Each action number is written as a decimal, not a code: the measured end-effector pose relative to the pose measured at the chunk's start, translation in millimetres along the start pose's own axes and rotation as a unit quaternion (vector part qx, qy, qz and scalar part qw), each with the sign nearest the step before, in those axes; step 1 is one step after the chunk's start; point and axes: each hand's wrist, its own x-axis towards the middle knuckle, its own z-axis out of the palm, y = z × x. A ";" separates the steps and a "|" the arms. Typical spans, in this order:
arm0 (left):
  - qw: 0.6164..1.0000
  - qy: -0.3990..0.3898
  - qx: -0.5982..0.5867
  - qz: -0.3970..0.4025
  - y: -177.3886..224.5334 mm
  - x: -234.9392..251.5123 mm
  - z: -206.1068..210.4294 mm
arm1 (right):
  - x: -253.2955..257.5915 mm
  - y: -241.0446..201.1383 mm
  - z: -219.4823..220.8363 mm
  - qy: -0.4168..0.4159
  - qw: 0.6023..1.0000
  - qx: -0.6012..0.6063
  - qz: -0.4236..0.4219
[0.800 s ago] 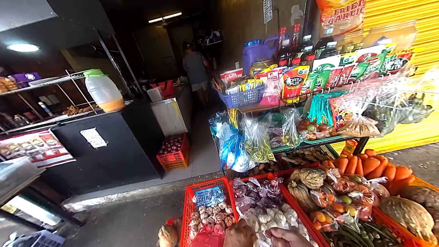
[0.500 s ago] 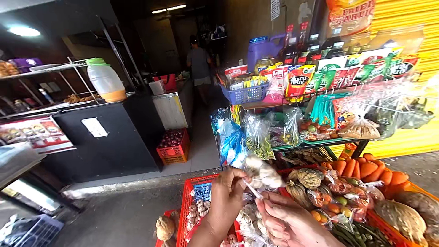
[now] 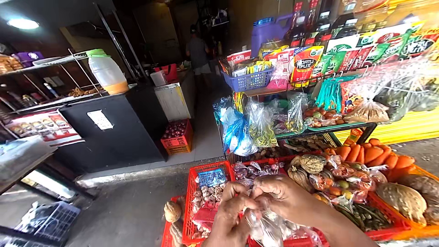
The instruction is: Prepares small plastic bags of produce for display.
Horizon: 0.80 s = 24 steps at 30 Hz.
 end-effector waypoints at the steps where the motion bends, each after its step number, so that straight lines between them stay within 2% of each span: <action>1: 0.998 0.025 -0.054 -0.035 -5.9 -4.1 1.9 | -2.2 1.7 10.6 0.033 0.999 -0.041 0.000; 3: 0.969 0.085 -0.199 -0.122 -16.7 -11.4 6.3 | -5.4 8.8 33.3 0.095 0.987 -0.128 0.001; 5: 0.913 0.160 -0.305 -0.220 -21.8 -15.2 11.7 | -7.7 21.1 52.4 0.130 0.971 -0.200 -0.006; 7: 0.864 0.216 -0.344 -0.296 -24.9 -18.7 16.7 | -11.9 35.1 63.5 0.140 0.962 -0.234 -0.016; 11: 0.787 0.288 -0.388 -0.383 -35.2 -31.5 29.8 | -25.0 49.7 68.8 0.111 0.966 -0.232 -0.034; 13: 0.761 0.273 -0.415 -0.417 -41.7 -39.6 35.5 | -26.9 51.5 61.9 0.061 0.968 -0.236 -0.065; 16: 0.732 0.192 -0.478 -0.445 -57.1 -47.5 43.0 | -22.5 58.7 39.1 -0.031 0.963 -0.240 -0.120; 20: 0.653 0.124 -0.584 -0.467 -68.7 -54.1 49.6 | -21.5 64.2 26.1 -0.115 0.958 -0.227 -0.130; 21: 0.645 0.119 -0.594 -0.466 -69.7 -53.1 51.6 | -20.5 63.5 22.9 -0.130 0.958 -0.225 -0.125; 24: 0.657 0.129 -0.584 -0.459 -74.4 -51.6 54.5 | -19.0 69.6 17.0 -0.147 0.959 -0.215 -0.111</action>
